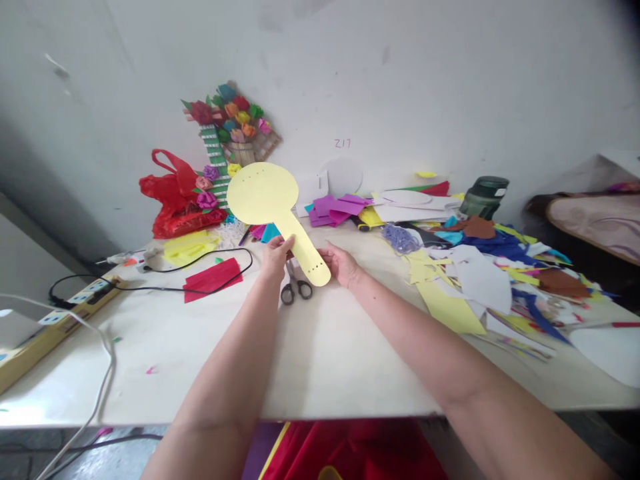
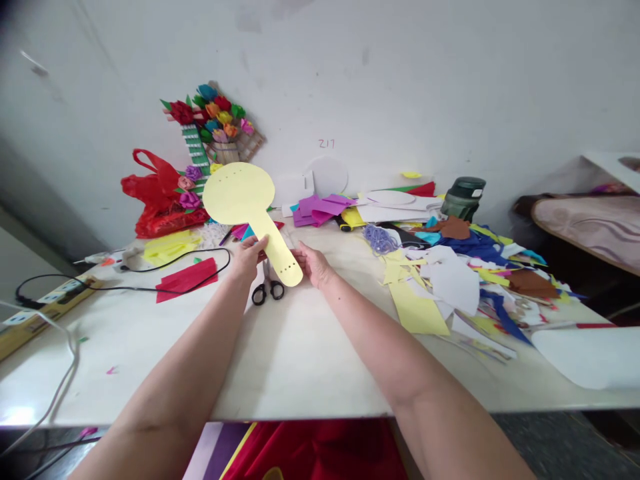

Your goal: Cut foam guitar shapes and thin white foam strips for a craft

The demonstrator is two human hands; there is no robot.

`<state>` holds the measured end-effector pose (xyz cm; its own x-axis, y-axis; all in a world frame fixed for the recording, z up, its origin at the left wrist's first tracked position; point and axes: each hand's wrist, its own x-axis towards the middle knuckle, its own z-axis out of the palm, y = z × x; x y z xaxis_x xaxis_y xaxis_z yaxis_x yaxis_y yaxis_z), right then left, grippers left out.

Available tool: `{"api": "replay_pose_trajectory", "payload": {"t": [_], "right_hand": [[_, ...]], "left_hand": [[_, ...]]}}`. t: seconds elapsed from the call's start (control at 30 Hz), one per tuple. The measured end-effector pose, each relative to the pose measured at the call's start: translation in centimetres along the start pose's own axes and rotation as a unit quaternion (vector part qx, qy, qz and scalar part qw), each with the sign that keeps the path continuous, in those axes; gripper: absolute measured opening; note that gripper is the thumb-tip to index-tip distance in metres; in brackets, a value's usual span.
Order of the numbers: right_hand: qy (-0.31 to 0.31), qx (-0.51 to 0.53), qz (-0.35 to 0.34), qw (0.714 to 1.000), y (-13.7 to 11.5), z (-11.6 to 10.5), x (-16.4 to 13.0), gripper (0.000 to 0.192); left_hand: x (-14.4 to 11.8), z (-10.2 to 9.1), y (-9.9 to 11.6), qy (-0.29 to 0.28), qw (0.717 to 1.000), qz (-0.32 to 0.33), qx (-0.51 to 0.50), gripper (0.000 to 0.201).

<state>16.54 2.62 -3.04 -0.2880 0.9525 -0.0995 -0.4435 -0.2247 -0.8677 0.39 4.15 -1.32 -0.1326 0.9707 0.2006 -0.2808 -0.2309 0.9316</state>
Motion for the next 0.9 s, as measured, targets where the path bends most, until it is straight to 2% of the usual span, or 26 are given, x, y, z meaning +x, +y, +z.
{"api": "replay_pose_trajectory", "payload": {"t": [0.2,0.33,0.47,0.57,0.77,0.9], "right_hand": [[0.044,-0.035,-0.057,0.997,0.8,0.8,0.0,0.015],[0.073,-0.03,-0.07,0.994,1.0,1.0,0.1,0.011],[0.114,-0.014,-0.09,0.989,1.2,0.9,0.3,0.011],[0.133,-0.004,-0.102,0.986,1.2,0.9,0.4,0.009],[0.168,0.0,-0.115,0.979,1.3,0.9,0.5,0.007],[0.165,-0.004,-0.123,0.979,1.3,0.9,0.4,0.013]], "left_hand": [[-0.1,0.2,-0.3,-0.008,1.0,0.009,0.017,0.043],[-0.4,0.5,0.0,-0.022,0.999,-0.01,0.023,0.053],[-0.6,0.6,-0.1,-0.074,0.994,-0.056,0.054,0.061],[-0.7,0.3,-0.4,-0.098,0.986,-0.077,0.106,0.057],[-0.7,-0.1,-1.1,-0.149,0.971,-0.052,0.18,0.038],[-0.7,0.1,-1.1,-0.164,0.966,-0.062,0.188,0.035]]}}
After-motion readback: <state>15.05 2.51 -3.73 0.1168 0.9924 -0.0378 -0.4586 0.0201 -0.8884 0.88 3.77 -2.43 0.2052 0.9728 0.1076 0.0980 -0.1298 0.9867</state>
